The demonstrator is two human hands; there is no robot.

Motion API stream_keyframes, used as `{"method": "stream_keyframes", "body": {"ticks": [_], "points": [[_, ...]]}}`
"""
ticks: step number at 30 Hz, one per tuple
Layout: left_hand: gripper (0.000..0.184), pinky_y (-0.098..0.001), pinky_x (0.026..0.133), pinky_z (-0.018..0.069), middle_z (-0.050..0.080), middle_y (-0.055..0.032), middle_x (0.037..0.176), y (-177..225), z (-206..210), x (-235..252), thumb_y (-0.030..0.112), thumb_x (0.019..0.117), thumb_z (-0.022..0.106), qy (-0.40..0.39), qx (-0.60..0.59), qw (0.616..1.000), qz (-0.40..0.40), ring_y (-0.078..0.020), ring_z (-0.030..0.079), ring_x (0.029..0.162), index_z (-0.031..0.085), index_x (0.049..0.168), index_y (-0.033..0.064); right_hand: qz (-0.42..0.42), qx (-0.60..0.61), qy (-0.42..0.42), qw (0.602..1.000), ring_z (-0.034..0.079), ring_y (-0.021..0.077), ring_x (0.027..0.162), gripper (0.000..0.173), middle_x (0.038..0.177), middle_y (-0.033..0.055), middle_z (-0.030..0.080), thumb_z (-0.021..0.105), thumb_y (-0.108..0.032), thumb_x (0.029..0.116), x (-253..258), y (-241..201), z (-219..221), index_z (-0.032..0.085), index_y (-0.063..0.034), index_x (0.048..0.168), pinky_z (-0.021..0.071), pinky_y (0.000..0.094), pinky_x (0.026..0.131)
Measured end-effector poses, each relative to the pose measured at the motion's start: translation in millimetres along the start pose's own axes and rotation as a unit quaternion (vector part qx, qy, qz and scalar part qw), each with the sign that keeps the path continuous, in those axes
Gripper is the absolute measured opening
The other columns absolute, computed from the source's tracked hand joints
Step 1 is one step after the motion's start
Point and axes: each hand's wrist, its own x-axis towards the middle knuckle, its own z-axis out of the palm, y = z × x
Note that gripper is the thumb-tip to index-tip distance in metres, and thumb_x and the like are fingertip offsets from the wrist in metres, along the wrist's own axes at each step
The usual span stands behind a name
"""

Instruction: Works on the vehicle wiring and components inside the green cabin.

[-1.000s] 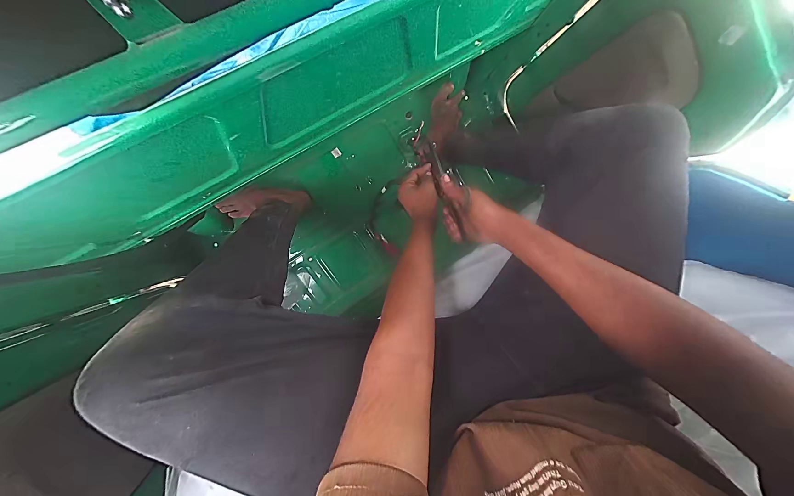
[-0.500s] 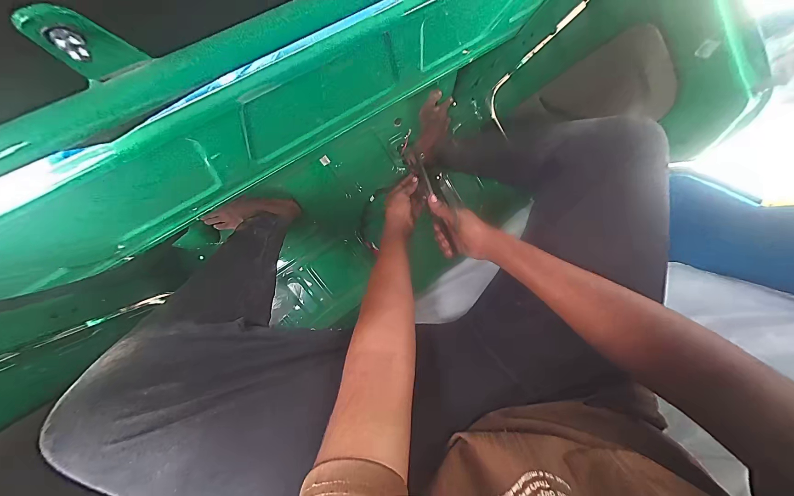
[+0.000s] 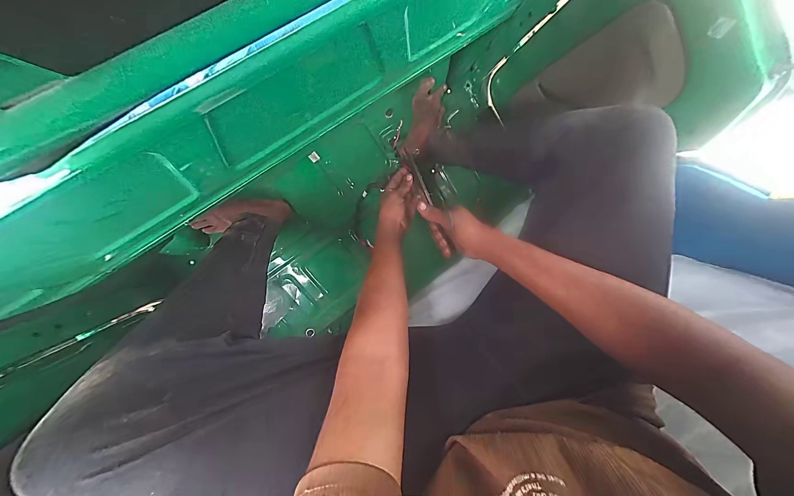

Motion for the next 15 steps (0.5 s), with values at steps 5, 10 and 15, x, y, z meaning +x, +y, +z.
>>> {"method": "stream_keyframes", "body": {"ticks": [5, 10, 15], "points": [[0.04, -0.0354, 0.088, 0.0571, 0.062, -0.0125, 0.134, -1.4, -1.7, 1.5, 0.01, 0.1075, 0.049, -0.007, 0.004, 1.0, 0.001, -0.0199, 0.066, 0.105, 0.047, 0.147, 0.0055, -0.005, -0.017, 0.02, 1.0, 0.048, 0.0109, 0.041, 0.043, 0.056, -0.0005, 0.046, 0.06, -0.046, 0.103, -0.7, 0.9, -0.3, 0.054, -0.0086, 0.083, 0.0481, 0.0277, 0.04], [0.035, -0.0411, 0.081, 0.0619, 0.07, -0.0181, 0.116, 12.1, 6.6, -0.8, 0.008, 0.1012, 0.061, 0.068, 0.146, 0.987, 0.019, -0.0253, 0.072, 0.091, 0.06, 0.136, 0.0002, 0.004, -0.179, 0.098, 0.979, 0.055, 0.0157, 0.048, 0.051, 0.066, 0.0049, 0.054, 0.069, -0.054, 0.0954, 2.1, 3.8, 1.1, 0.059, -0.0046, 0.104, 0.0538, 0.0334, 0.047], [0.029, -0.0427, 0.081, 0.0659, 0.073, -0.018, 0.11, 37.3, 18.9, -8.6, 0.004, 0.0959, 0.067, 0.05, 0.357, 0.932, 0.029, -0.0252, 0.076, 0.089, 0.066, 0.124, -0.0033, 0.006, -0.363, 0.137, 0.922, 0.06, 0.0218, 0.053, 0.057, 0.073, 0.0115, 0.061, 0.063, -0.06, 0.0969, -17.1, -5.6, 10.2, 0.064, -0.0023, 0.099, 0.0555, 0.0403, 0.053]]}}
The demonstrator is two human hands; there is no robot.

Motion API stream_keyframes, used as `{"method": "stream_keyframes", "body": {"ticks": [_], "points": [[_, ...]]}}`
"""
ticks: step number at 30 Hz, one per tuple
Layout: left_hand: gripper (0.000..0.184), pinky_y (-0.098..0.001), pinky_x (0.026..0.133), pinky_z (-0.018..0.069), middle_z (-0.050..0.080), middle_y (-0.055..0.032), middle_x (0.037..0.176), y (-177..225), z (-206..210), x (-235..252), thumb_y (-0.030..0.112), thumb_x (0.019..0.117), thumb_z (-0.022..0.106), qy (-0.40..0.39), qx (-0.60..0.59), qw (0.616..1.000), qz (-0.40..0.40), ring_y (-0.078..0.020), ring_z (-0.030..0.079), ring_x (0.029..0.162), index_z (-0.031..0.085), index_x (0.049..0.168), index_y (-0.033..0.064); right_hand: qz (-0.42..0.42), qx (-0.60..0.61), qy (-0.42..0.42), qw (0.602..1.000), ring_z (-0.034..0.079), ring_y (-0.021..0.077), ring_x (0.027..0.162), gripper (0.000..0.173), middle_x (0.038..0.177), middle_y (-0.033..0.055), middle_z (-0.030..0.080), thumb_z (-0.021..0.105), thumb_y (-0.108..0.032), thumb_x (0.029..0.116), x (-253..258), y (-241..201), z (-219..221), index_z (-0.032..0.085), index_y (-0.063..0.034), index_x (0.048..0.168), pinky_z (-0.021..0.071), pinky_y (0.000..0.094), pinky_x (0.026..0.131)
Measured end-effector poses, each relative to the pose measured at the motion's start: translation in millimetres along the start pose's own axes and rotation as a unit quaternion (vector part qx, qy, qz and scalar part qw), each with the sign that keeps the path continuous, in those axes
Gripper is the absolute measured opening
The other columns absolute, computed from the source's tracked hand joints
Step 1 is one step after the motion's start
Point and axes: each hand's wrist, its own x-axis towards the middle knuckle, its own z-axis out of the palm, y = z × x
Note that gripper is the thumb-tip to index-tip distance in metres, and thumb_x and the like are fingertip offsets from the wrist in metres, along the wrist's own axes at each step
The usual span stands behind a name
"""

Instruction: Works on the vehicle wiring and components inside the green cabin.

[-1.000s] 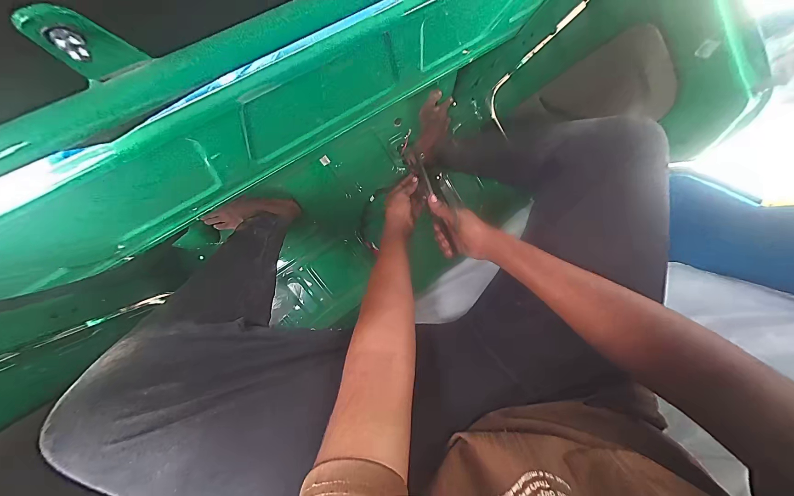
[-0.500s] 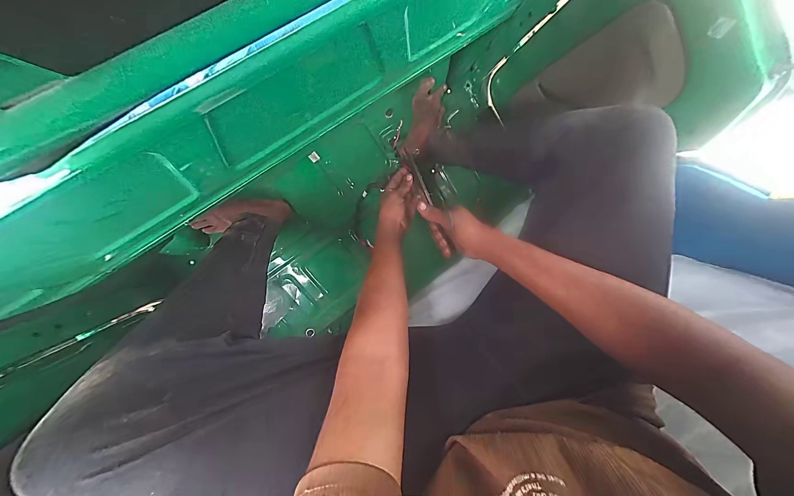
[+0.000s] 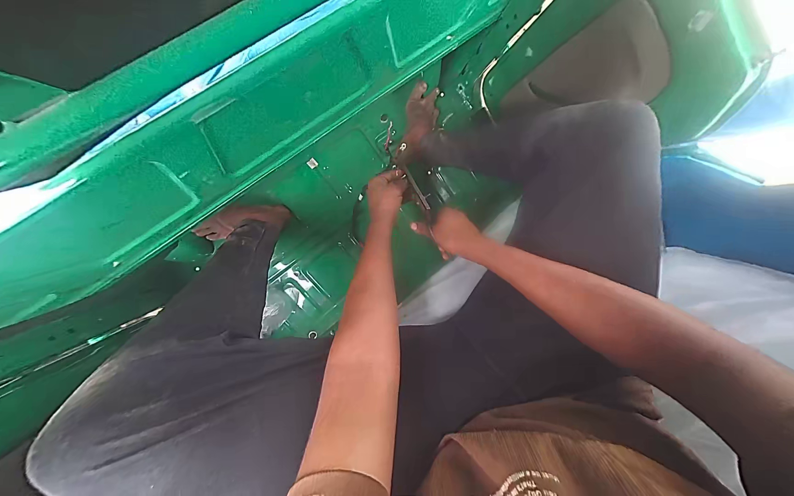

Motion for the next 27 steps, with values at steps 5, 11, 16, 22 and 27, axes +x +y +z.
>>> {"method": "stream_keyframes", "body": {"ticks": [5, 11, 16, 22, 27], "points": [[0.027, -0.0418, 0.083, 0.064, 0.075, -0.0109, 0.11, 3.0, -8.5, -1.8, 0.007, 0.1008, 0.055, 0.011, 0.158, 0.987, 0.022, -0.0198, 0.076, 0.09, 0.068, 0.124, 0.0039, 0.011, 0.095, -0.005, 0.995, 0.058, 0.0169, 0.053, 0.055, 0.07, 0.0068, 0.059, 0.069, -0.059, 0.0933, -2.6, 8.5, -14.3, 0.064, -0.004, 0.098, 0.0557, 0.0364, 0.053], [0.036, -0.0485, 0.088, 0.0606, 0.076, -0.0106, 0.101, 11.1, -30.0, 5.7, 0.037, 0.1049, 0.056, 0.06, 0.25, 0.961, 0.098, -0.0212, 0.075, 0.09, 0.073, 0.116, 0.0076, 0.004, 0.257, -0.013, 0.966, 0.051, 0.0123, 0.044, 0.043, 0.061, 0.0015, 0.051, 0.071, -0.049, 0.0952, -57.8, 28.8, -47.2, 0.06, -0.0074, 0.093, 0.0498, 0.0286, 0.043], [0.045, -0.0541, 0.091, 0.0574, 0.074, -0.0164, 0.105, 18.0, -36.2, 14.1, 0.035, 0.1092, 0.04, 0.115, 0.336, 0.93, 0.097, -0.0292, 0.073, 0.098, 0.071, 0.112, 0.0031, -0.109, 0.162, 0.081, 0.977, 0.055, 0.0146, 0.045, 0.041, 0.061, 0.004, 0.056, 0.068, -0.049, 0.0972, -154.5, 67.2, -97.6, 0.063, -0.009, 0.087, 0.0509, 0.0307, 0.043], [0.042, -0.0578, 0.109, 0.0452, 0.061, -0.0287, 0.131, 40.9, -31.4, -13.7, 0.03, 0.1054, 0.05, 0.105, 0.444, 0.876, 0.156, -0.0431, 0.057, 0.127, 0.07, 0.115, -0.0059, -0.201, 0.041, 0.365, 0.908, 0.056, 0.0112, 0.051, 0.053, 0.064, -0.0035, 0.056, 0.059, -0.069, 0.0916, -217.4, 159.6, -156.6, 0.064, -0.0154, 0.087, 0.0489, 0.0358, 0.046], [0.031, -0.0643, 0.099, 0.0493, 0.072, -0.0228, 0.11, 45.0, -27.9, -29.2, 0.026, 0.101, 0.06, 0.101, 0.432, 0.875, 0.192, -0.0421, 0.067, 0.109, 0.076, 0.104, -0.0004, -0.109, -0.007, 0.377, 0.92, 0.061, 0.0277, 0.068, 0.041, 0.074, 0.0107, 0.059, 0.062, -0.046, 0.0991, -187.0, 247.2, -174.8, 0.062, -0.005, 0.094, 0.0501, 0.05, 0.065]]}}
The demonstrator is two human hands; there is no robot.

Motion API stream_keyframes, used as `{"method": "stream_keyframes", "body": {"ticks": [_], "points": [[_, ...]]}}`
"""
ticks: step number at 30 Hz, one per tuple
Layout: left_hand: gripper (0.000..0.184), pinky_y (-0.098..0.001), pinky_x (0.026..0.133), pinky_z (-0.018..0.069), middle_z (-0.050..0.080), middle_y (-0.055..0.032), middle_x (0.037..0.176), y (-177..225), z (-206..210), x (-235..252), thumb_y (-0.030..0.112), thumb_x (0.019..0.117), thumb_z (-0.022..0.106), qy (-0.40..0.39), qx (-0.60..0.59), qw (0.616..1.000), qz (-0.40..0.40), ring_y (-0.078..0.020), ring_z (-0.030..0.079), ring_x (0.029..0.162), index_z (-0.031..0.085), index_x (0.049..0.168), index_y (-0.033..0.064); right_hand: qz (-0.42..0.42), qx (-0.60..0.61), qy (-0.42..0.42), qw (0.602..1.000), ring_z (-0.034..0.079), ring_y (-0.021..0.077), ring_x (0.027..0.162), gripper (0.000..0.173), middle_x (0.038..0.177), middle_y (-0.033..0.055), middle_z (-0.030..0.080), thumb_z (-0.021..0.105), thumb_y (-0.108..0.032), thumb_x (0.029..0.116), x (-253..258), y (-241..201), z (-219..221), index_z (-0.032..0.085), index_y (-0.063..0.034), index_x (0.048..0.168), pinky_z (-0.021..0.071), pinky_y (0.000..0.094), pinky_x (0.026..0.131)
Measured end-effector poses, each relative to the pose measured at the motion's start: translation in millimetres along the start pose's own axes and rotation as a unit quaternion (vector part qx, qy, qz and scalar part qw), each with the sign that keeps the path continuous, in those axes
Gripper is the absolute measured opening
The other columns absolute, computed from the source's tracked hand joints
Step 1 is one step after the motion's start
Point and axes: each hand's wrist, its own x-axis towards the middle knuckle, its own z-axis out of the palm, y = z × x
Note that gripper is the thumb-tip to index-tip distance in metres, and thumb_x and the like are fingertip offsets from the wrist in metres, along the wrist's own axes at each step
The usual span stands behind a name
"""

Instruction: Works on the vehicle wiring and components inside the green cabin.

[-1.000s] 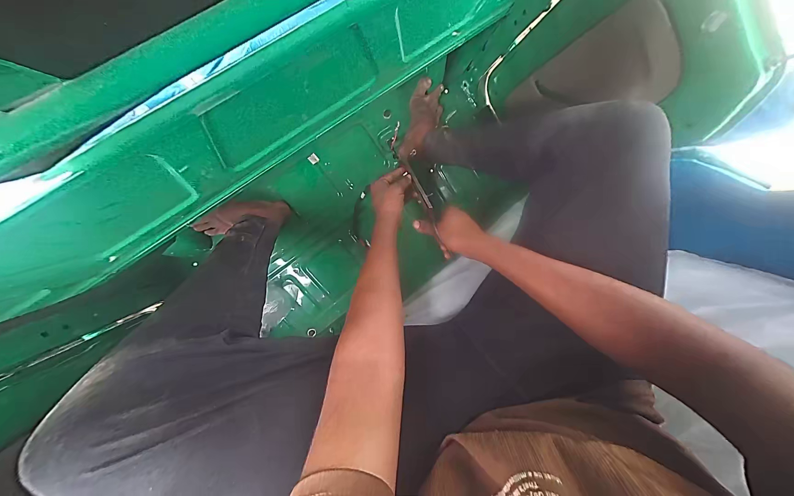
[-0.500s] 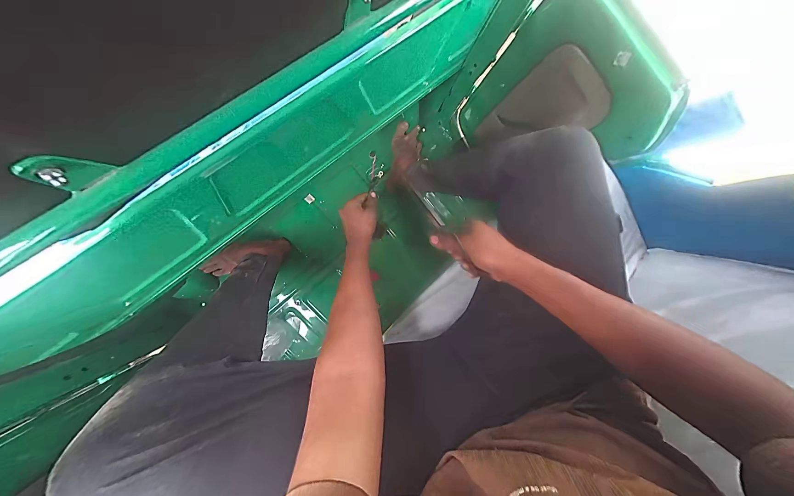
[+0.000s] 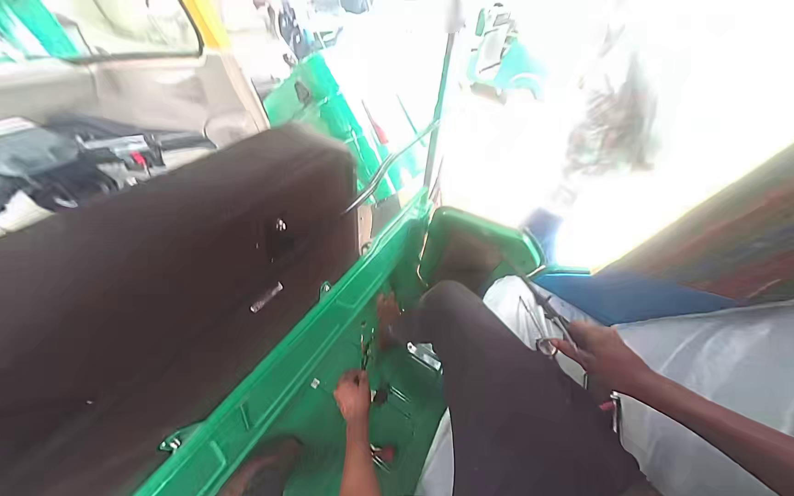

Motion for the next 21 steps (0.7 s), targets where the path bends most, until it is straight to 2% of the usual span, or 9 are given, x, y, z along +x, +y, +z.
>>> {"method": "stream_keyframes", "body": {"ticks": [2, 3, 5, 7, 13, 15, 18, 20, 21], "points": [[0.029, -0.0631, 0.098, 0.0506, 0.073, -0.0194, 0.108, -5.1, -3.8, -8.2, 0.026, 0.1008, 0.06, -0.001, 0.001, 1.0, -0.014, -0.0392, 0.069, 0.107, 0.078, 0.102, 0.0031, 0.043, -0.066, -0.072, 0.994, 0.067, 0.0384, 0.09, 0.034, 0.091, 0.0191, 0.067, 0.064, -0.036, 0.0991, 5.7, 33.9, 19.9, 0.066, -0.0031, 0.103, 0.053, 0.0589, 0.08], [0.029, -0.0627, 0.098, 0.0511, 0.074, -0.0183, 0.108, -5.6, -5.6, -8.7, 0.026, 0.1009, 0.06, -0.002, 0.0, 1.0, -0.019, -0.038, 0.069, 0.106, 0.078, 0.102, 0.004, 0.059, -0.083, -0.101, 0.99, 0.067, 0.0407, 0.098, 0.031, 0.099, 0.0209, 0.068, 0.064, -0.032, 0.0977, 6.4, 46.0, 32.3, 0.067, -0.0032, 0.107, 0.0527, 0.0611, 0.085], [0.028, -0.0618, 0.096, 0.0519, 0.074, -0.0174, 0.108, -8.7, -9.4, -13.4, 0.024, 0.1007, 0.06, -0.008, -0.014, 1.0, -0.02, -0.0362, 0.07, 0.104, 0.078, 0.101, 0.0036, 0.077, -0.089, -0.143, 0.983, 0.067, 0.0414, 0.104, 0.029, 0.106, 0.0211, 0.069, 0.065, -0.03, 0.097, -5.1, 59.6, 59.0, 0.067, -0.0049, 0.111, 0.0528, 0.0621, 0.087], [0.026, -0.0604, 0.093, 0.054, 0.074, -0.0163, 0.104, -11.0, -11.4, -17.0, 0.021, 0.1001, 0.059, -0.004, -0.035, 0.999, -0.009, -0.0339, 0.071, 0.098, 0.078, 0.099, 0.0026, 0.069, -0.07, -0.155, 0.983, 0.068, 0.0417, 0.103, 0.024, 0.106, 0.0216, 0.07, 0.066, -0.022, 0.0958, -21.9, 70.1, 81.9, 0.068, -0.0042, 0.111, 0.054, 0.0622, 0.085], [0.024, -0.0563, 0.09, 0.0557, 0.075, -0.014, 0.1, -0.1, -21.0, -28.4, 0.014, 0.1001, 0.058, -0.029, -0.067, 0.997, -0.026, -0.0297, 0.071, 0.093, 0.078, 0.095, 0.0029, 0.027, -0.082, -0.184, 0.979, 0.069, 0.0392, 0.099, 0.023, 0.102, 0.0197, 0.07, 0.07, -0.022, 0.0909, -34.8, 99.7, 91.5, 0.067, -0.0041, 0.105, 0.055, 0.0609, 0.081], [0.025, -0.0573, 0.092, 0.0549, 0.075, -0.0151, 0.102, 4.5, -22.3, -31.2, 0.014, 0.1001, 0.057, -0.041, -0.058, 0.997, -0.025, -0.0313, 0.071, 0.096, 0.078, 0.094, 0.0024, -0.006, -0.08, -0.192, 0.978, 0.069, 0.0391, 0.097, 0.021, 0.1, 0.0201, 0.069, 0.072, -0.022, 0.0899, -37.9, 105.0, 90.7, 0.067, -0.0031, 0.099, 0.055, 0.0608, 0.079], [0.026, -0.0573, 0.096, 0.0535, 0.075, -0.0152, 0.107, 4.7, -26.2, -37.7, 0.018, 0.101, 0.058, -0.005, -0.009, 1.0, -0.02, -0.032, 0.071, 0.103, 0.079, 0.097, 0.0027, -0.063, -0.077, -0.231, 0.968, 0.067, 0.0412, 0.106, 0.02, 0.111, 0.023, 0.069, 0.069, -0.014, 0.0929, -39.5, 105.0, 95.9, 0.069, -0.0006, 0.108, 0.0537, 0.0603, 0.089], [0.025, -0.0567, 0.098, 0.0534, 0.073, -0.0167, 0.113, 13.9, -35.7, -39.2, 0.02, 0.1004, 0.06, 0.033, 0.045, 0.998, -0.017, -0.0333, 0.069, 0.108, 0.078, 0.099, 0.0025, -0.112, -0.109, -0.298, 0.942, 0.068, 0.0451, 0.104, 0.022, 0.106, 0.0262, 0.07, 0.07, -0.014, 0.0909, -25.0, 90.2, 76.7, 0.07, 0.0017, 0.106, 0.0516, 0.065, 0.088], [0.026, -0.0562, 0.099, 0.0533, 0.071, -0.0176, 0.117, 18.9, -41.0, -39.0, 0.022, 0.1008, 0.06, 0.04, 0.065, 0.997, -0.019, -0.0339, 0.068, 0.111, 0.077, 0.102, 0.0023, -0.127, -0.153, -0.351, 0.915, 0.067, 0.0459, 0.103, 0.024, 0.105, 0.0263, 0.07, 0.072, -0.017, 0.0907, -13.7, 74.5, 54.6, 0.071, 0.0016, 0.105, 0.0508, 0.0668, 0.086]]}}
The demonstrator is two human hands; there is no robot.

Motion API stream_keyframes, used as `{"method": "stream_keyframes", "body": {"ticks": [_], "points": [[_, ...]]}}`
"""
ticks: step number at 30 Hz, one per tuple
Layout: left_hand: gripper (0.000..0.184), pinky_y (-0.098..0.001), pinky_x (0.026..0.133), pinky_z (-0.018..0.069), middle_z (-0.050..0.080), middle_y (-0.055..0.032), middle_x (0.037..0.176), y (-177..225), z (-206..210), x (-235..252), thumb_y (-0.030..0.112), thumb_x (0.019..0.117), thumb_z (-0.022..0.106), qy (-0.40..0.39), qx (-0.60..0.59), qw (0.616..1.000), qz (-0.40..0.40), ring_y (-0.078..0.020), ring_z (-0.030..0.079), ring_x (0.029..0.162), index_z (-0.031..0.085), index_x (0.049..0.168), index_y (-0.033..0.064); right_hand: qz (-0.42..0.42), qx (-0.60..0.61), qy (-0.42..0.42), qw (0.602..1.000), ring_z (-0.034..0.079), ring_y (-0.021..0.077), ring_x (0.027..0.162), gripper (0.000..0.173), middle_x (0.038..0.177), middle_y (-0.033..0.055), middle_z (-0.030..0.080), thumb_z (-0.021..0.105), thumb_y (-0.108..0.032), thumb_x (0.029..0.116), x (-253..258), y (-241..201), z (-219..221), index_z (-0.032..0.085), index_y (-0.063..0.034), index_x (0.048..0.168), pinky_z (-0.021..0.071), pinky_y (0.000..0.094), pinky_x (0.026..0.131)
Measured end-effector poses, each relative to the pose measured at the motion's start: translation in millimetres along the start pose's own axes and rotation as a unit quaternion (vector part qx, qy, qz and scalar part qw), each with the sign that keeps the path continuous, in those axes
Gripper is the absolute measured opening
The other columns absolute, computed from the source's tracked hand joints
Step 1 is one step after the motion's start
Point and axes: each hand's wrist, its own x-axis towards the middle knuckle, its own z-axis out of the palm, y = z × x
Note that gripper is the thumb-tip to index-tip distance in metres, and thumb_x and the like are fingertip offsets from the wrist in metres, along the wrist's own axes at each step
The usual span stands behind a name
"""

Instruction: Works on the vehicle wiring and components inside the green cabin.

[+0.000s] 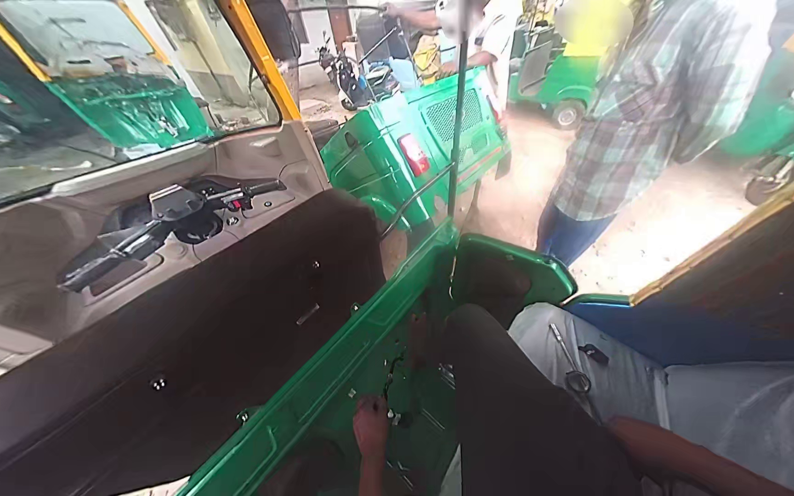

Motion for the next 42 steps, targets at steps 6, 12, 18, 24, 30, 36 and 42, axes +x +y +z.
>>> {"method": "stream_keyframes", "body": {"ticks": [6, 12, 18, 24, 30, 36, 42], "points": [[0.039, -0.0526, 0.106, 0.0497, 0.063, -0.0161, 0.134, -6.8, -26.2, -6.3, 0.034, 0.1064, 0.048, -0.132, 0.074, 0.987, -0.06, -0.0314, 0.062, 0.124, 0.072, 0.119, 0.0056, 0.04, -0.173, 0.136, 0.975, 0.069, 0.0378, 0.087, 0.013, 0.091, 0.0131, 0.07, 0.072, -0.026, 0.0942, 3.9, -96.0, -184.4, 0.073, -0.0138, 0.098, 0.0542, 0.0608, 0.07], [0.039, -0.066, 0.09, 0.052, 0.073, -0.0187, 0.104, -15.6, -28.8, -9.0, 0.036, 0.1091, 0.046, -0.156, 0.036, 0.979, -0.124, -0.0393, 0.069, 0.102, 0.072, 0.113, 0.0073, -0.327, 0.066, 0.064, 0.94, 0.07, 0.0192, 0.086, 0.014, 0.093, 0.0047, 0.073, 0.066, -0.023, 0.1006, 204.5, -238.2, -167.3, 0.076, -0.0129, 0.105, 0.0577, 0.0468, 0.082], [0.037, -0.0489, 0.082, 0.0603, 0.072, -0.0161, 0.101, -53.2, -9.3, -9.4, 0.027, 0.1105, 0.044, -0.134, -0.14, 0.962, -0.192, -0.0248, 0.072, 0.085, 0.068, 0.114, -0.0005, -0.366, 0.023, -0.055, 0.929, 0.062, 0.0321, 0.122, 0.028, 0.129, 0.0119, 0.068, 0.06, -0.017, 0.1028, 370.5, -313.6, -77.5, 0.071, -0.0183, 0.129, 0.0471, 0.0561, 0.106], [0.032, -0.0325, 0.068, 0.0601, 0.07, -0.0052, 0.088, -63.7, -5.5, -8.8, 0.019, 0.1098, 0.042, -0.088, -0.254, 0.94, -0.211, -0.0123, 0.067, 0.07, 0.069, 0.104, 0.0009, -0.401, 0.154, -0.105, 0.897, 0.069, 0.0244, 0.105, 0.018, 0.111, 0.0088, 0.074, 0.064, -0.015, 0.1005, 419.2, -334.3, -14.2, 0.077, -0.0141, 0.113, 0.0528, 0.051, 0.097], [0.033, -0.0341, 0.066, 0.0606, 0.072, -0.0054, 0.094, -75.5, 7.9, -3.0, 0.024, 0.1111, 0.042, -0.066, -0.248, 0.938, -0.234, -0.014, 0.068, 0.07, 0.069, 0.119, 0.0052, -0.357, 0.16, -0.182, 0.902, 0.066, 0.0142, 0.07, 0.02, 0.095, 0.0041, 0.074, 0.06, -0.022, 0.1053, 424.4, -329.1, -22.3, 0.075, -0.0125, 0.115, 0.057, 0.0363, 0.071], [0.029, -0.0348, 0.078, 0.061, 0.071, -0.0064, 0.112, -81.6, 13.3, 0.3, 0.021, 0.1073, 0.048, -0.033, -0.102, 0.988, -0.111, -0.0129, 0.07, 0.086, 0.069, 0.125, 0.0118, -0.332, 0.148, -0.215, 0.907, 0.06, 0.0133, 0.063, 0.02, 0.085, 0.004, 0.071, 0.058, -0.02, 0.1059, 424.5, -332.2, -30.0, 0.074, -0.0127, 0.114, 0.0516, 0.0328, 0.06], [0.031, -0.0383, 0.09, 0.056, 0.073, -0.0075, 0.112, -73.4, 8.7, 3.5, 0.017, 0.1047, 0.045, -0.047, -0.016, 0.997, -0.053, -0.0152, 0.069, 0.096, 0.072, 0.119, 0.0091, -0.317, 0.131, -0.214, 0.915, 0.059, 0.012, 0.061, 0.02, 0.081, 0.0019, 0.071, 0.058, -0.023, 0.1062, 428.0, -334.9, -40.6, 0.075, -0.0157, 0.112, 0.0478, 0.0312, 0.055]]}}
